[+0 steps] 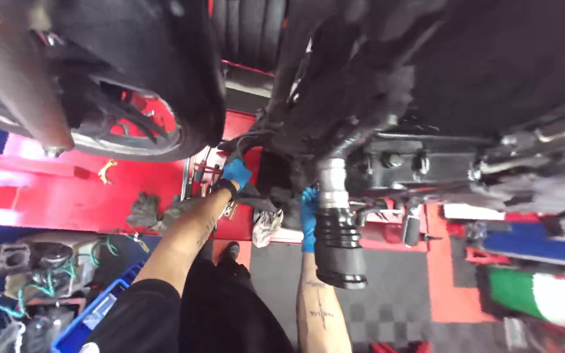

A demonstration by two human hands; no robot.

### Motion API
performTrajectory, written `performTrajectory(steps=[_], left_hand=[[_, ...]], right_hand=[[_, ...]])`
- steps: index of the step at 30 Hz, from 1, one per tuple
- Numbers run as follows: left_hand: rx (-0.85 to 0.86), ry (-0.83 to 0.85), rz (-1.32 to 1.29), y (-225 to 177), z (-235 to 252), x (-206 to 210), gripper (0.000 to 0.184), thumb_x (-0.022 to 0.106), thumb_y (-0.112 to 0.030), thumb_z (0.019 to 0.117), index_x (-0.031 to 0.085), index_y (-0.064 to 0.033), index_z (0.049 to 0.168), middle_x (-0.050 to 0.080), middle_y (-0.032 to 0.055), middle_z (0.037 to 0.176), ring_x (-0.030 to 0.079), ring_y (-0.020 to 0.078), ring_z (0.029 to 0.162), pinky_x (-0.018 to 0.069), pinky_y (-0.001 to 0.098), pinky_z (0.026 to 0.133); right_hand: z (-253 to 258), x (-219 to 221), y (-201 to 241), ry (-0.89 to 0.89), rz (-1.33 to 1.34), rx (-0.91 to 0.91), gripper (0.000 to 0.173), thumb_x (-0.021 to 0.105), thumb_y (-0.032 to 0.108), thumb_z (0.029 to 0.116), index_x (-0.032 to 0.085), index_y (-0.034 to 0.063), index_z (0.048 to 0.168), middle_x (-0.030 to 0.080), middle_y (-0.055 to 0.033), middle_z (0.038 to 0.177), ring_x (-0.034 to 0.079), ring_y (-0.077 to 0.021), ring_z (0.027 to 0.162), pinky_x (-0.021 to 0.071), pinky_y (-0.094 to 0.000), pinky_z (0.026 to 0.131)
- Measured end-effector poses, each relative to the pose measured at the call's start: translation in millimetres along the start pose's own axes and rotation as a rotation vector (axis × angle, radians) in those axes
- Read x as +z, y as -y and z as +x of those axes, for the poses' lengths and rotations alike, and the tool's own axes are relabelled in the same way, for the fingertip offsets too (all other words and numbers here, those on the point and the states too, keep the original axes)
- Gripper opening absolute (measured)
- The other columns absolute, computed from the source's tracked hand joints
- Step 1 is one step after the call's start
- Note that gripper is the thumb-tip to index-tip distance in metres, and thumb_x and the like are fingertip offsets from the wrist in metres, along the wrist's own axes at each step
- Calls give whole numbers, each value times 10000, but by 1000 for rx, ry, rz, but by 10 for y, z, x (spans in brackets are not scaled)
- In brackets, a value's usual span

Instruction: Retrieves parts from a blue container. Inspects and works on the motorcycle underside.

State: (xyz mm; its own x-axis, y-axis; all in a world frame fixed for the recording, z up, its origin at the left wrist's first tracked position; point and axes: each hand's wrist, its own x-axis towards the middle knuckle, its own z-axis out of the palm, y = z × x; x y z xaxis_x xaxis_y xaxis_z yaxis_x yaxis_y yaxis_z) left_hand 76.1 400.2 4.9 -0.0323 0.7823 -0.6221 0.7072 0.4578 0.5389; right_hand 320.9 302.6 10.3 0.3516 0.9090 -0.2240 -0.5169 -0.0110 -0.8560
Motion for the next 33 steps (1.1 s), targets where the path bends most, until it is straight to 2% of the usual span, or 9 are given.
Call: performTrajectory(steps=[3, 6, 8, 12, 18, 21, 26, 30, 33], left_hand=[[78, -139, -127, 104, -96, -7, 760, 743, -351, 872, 430, -27, 1483, 618, 245, 1333, 634, 420, 1193, 520, 627, 973], [265, -320, -258, 77, -355, 31, 732, 670, -333, 949, 383, -42, 1557, 531, 203, 1483, 560, 353, 1330, 460, 540, 1109], [360, -249, -388, 0, -483, 115, 597, 586, -334, 1015, 453, -58, 1528, 570, 173, 1463, 556, 311, 1353, 435, 497, 1151], [388, -33, -614, -167, -485, 403, 458, 539, -297, 1037, 579, -67, 1431, 682, 133, 1311, 640, 255, 1244, 486, 468, 1103], [445, 52, -705, -232, -816, 882, 392, 517, -262, 1036, 638, -77, 1359, 703, 113, 1261, 662, 237, 1191, 504, 460, 1065], [458, 72, -765, -63, -992, 1107, 383, 529, -245, 1040, 638, -62, 1358, 706, 121, 1260, 667, 242, 1193, 502, 461, 1076], [568, -26, -917, 391, -1227, 1408, 375, 555, -230, 1039, 635, -58, 1362, 709, 117, 1251, 680, 213, 1164, 525, 423, 1055], [703, -59, -911, 711, -1373, 1536, 257, 624, -183, 1014, 726, -110, 1238, 713, 111, 1195, 673, 223, 1132, 533, 417, 1026], [746, -35, -877, 807, -1470, 1551, 181, 648, -129, 985, 778, -115, 1109, 724, 95, 1091, 679, 209, 1061, 544, 402, 983]], right_hand=[[90, 110, 48, -53, 50, 118, 383, 263, 366, 1125, 568, 172, 998, 690, 24, 853, 701, -83, 809, 608, -250, 748], [-40, 392, 228, -197, 10, 180, 317, 304, 323, 1128, 546, 155, 1012, 679, 20, 831, 702, -89, 775, 611, -256, 739], [-21, 323, 231, -188, -94, 139, 305, 325, 282, 1129, 565, 120, 1033, 705, -2, 837, 719, -112, 784, 619, -276, 742], [-65, 427, 225, -197, -509, -21, 254, 369, 186, 1124, 574, 70, 1029, 679, -5, 801, 687, -118, 737, 606, -301, 722], [-41, 336, 177, -189, -925, -332, 94, 639, 52, 990, 612, -29, 950, 703, -93, 792, 712, -178, 712, 631, -356, 691], [-8, 285, 143, -145, -1011, -360, 105, 617, 63, 1008, 602, -41, 1002, 715, -96, 833, 720, -176, 741, 630, -349, 713], [-330, 72, 166, 267, -956, 10, 225, 420, 107, 1067, 623, 33, 1006, 738, -66, 882, 715, -170, 803, 614, -357, 767], [-704, -236, 216, 662, -930, 385, 245, 573, 294, 1035, 722, 103, 1069, 758, -48, 940, 725, -160, 813, 623, -356, 761], [-812, -364, 157, 757, -775, 532, 356, 645, 418, 993, 747, 116, 1152, 764, -90, 1009, 728, -177, 804, 624, -351, 729]])
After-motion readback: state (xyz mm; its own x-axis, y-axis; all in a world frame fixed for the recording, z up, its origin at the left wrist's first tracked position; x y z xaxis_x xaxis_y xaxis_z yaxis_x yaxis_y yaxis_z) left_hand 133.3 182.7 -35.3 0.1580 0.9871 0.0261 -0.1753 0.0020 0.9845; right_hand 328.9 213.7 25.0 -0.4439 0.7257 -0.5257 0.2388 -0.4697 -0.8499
